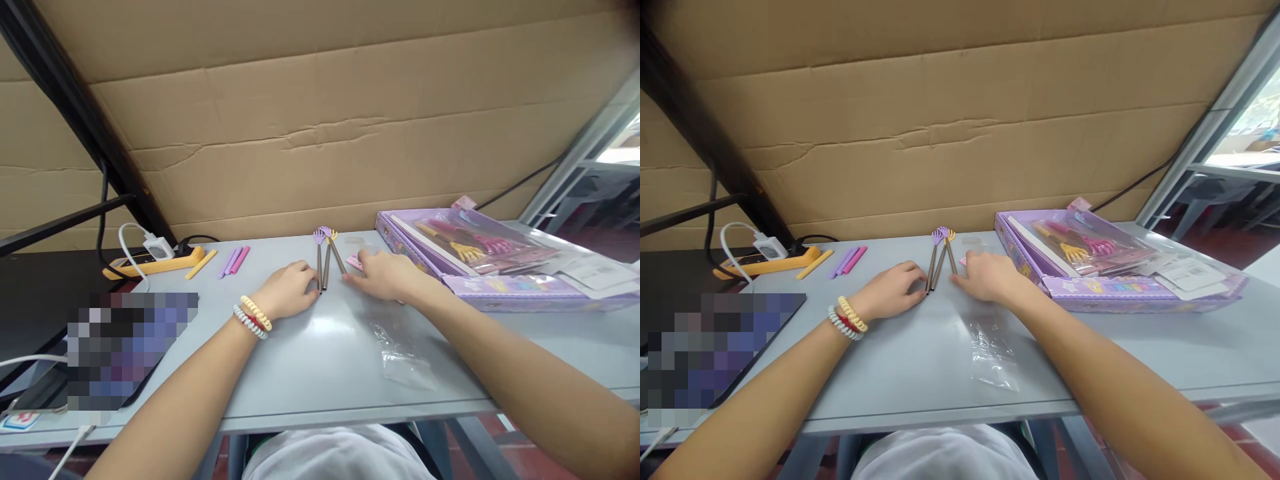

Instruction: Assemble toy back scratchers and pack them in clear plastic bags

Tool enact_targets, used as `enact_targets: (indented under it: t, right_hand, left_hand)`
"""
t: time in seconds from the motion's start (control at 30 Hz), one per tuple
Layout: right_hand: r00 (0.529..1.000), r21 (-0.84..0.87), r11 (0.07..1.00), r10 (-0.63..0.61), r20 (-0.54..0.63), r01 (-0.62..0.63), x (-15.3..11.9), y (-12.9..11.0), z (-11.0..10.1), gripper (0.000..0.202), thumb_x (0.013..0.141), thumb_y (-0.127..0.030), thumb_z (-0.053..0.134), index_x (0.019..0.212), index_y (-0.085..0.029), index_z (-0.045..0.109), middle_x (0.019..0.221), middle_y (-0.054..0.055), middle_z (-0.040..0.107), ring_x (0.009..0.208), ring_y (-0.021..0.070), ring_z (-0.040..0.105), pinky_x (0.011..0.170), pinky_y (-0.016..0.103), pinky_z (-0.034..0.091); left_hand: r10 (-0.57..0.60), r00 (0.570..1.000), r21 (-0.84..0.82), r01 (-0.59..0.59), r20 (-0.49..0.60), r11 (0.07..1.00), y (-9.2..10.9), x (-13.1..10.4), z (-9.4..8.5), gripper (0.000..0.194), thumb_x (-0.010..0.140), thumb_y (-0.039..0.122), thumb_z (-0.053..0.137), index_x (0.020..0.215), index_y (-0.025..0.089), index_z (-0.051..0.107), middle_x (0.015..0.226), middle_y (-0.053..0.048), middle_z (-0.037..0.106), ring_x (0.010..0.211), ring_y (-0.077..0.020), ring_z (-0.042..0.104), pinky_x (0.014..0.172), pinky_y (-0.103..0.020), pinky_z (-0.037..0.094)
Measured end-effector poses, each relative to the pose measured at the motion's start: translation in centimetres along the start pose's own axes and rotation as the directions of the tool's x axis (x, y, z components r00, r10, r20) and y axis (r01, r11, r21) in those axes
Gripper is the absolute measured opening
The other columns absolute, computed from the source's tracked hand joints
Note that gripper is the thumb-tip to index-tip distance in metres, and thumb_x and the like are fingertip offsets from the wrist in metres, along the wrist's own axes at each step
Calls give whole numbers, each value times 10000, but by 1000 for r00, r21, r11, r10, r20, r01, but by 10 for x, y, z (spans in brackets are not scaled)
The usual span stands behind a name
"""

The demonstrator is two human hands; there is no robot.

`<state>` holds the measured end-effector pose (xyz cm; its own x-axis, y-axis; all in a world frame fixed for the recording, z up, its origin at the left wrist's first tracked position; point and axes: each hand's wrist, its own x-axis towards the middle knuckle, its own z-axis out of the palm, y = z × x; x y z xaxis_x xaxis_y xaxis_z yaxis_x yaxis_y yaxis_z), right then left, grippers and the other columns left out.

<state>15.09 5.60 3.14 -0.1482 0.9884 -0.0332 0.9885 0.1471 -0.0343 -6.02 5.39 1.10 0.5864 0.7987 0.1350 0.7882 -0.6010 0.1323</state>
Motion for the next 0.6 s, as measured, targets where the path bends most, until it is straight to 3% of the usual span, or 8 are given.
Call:
enact_targets:
  t: [0.13,0.3,0.6]
  right_hand:
    - [998,11,1000,5,57,-6,5,3,6,686,818,-643,380,1280,-145,475,1137,201,622,1014,350,599,771,412,436]
    - [998,42,999,12,64,-15,11,5,11,752,813,-650,395,1363,-137,404,1151,206,616,1070,340,578,823,410,430]
    - [999,75,997,-35,-17,36,26,19,31,755,834,-650,340,1394,-145,353,1289,203,518,1265,342,393,949,446,358]
  left_hand:
    - [-27,1000,-28,27,-1,999,-2,0,1,321,837,361,452,1068,182,586,1095,-88,567,990,-231,565,862,-345,462]
    - [-33,999,-42,34,16,999,-4,0,0,340,838,367,442,1085,177,578,1120,-94,561,996,-234,566,879,-357,457]
    - [-78,997,-50,76,-23,996,-12,-1,-5,395,839,417,449,1127,176,571,1169,-92,556,1024,-231,565,889,-339,450]
